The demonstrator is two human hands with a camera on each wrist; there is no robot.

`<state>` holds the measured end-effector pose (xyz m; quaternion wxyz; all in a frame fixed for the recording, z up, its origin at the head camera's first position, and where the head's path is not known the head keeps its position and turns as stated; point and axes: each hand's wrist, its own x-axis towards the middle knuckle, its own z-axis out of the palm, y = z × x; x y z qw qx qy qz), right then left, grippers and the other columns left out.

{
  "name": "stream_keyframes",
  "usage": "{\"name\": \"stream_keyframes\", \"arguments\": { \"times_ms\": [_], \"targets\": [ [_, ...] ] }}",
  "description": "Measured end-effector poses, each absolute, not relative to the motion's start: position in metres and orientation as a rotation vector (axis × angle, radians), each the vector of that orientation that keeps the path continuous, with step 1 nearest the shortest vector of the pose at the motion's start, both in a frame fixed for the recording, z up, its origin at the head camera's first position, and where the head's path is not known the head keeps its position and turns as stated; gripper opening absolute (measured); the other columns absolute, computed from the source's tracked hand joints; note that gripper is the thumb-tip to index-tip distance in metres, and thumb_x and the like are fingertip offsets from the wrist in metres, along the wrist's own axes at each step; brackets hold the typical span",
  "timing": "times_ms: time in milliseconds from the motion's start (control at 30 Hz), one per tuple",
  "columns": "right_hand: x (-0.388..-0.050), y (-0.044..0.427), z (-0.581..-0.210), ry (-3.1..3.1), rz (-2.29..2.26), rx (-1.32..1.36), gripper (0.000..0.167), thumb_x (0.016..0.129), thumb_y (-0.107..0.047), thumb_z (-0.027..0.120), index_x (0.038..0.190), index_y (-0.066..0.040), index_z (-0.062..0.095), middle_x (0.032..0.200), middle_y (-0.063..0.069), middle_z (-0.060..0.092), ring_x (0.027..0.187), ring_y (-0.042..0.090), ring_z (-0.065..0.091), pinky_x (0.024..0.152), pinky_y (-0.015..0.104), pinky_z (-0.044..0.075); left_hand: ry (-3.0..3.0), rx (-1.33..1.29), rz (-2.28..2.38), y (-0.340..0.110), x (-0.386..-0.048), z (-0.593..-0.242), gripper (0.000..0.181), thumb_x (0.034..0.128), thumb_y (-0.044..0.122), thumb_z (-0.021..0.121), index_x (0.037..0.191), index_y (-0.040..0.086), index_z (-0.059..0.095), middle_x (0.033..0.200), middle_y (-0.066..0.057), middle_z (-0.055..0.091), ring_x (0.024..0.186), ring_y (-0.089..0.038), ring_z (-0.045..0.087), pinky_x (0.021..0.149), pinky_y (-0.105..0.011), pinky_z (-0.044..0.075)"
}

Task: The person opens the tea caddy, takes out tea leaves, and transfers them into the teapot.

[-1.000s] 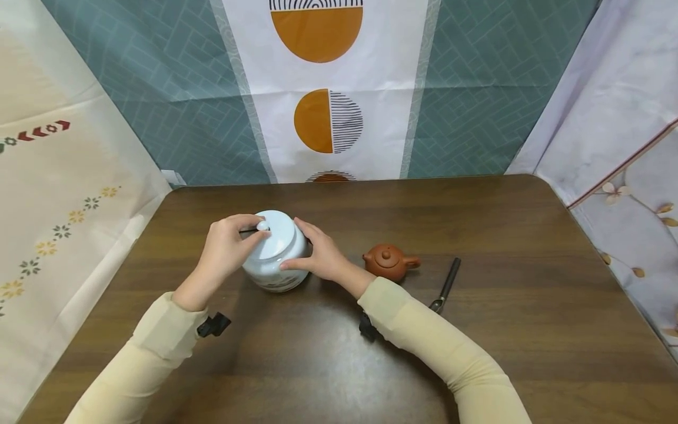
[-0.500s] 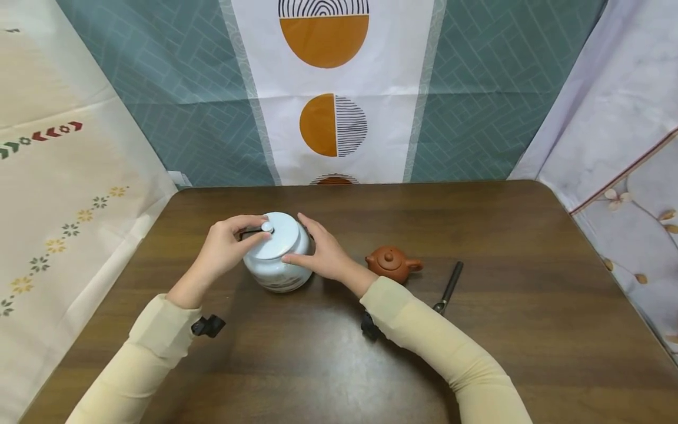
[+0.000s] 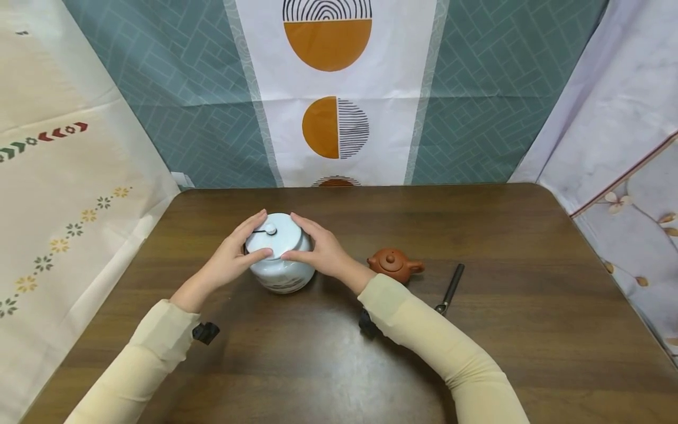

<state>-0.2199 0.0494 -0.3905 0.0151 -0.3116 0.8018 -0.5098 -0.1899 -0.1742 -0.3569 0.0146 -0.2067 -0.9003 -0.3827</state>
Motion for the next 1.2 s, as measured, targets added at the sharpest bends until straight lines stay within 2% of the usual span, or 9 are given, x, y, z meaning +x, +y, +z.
{"name": "stream_keyframes", "arguments": {
  "times_ms": [500,1100,1200],
  "targets": [
    [-0.220,0.050,-0.382,2.455,-1.557,-0.912,0.080,0.080,-0.019,0.076,0.148,-0.009,0.034,0.152,0.008,0.035,0.138,0.023,0.036,0.111,0.038,0.036,-2.694,-0.624,-1.241,-0.175,-0.192,-0.369,0.070,0.0877,0.018,0.069,0.147,0.008,0.034,0.154,-0.010,0.029,0.140,-0.032,0.029,0.110,-0.056,0.029],
    [-0.221,0.052,-0.379,2.442,-1.476,-0.922,0.082,0.082,-0.021,0.075,0.148,-0.007,0.031,0.154,0.009,0.029,0.139,0.022,0.034,0.111,0.038,0.034,-2.644,-0.619,-1.220,-0.172,-0.190,-0.375,0.065,0.0878,0.014,0.068,0.145,0.005,0.038,0.152,-0.012,0.034,0.139,-0.032,0.033,0.110,-0.054,0.032],
    [-0.222,0.052,-0.379,2.430,-1.496,-0.920,0.082,0.081,-0.021,0.076,0.148,-0.008,0.031,0.155,0.005,0.027,0.141,0.020,0.031,0.112,0.037,0.034,-2.645,-0.620,-1.193,-0.172,-0.190,-0.375,0.065,0.0880,0.014,0.067,0.145,0.005,0.038,0.152,-0.011,0.034,0.139,-0.031,0.033,0.110,-0.053,0.031]
  ]
}}
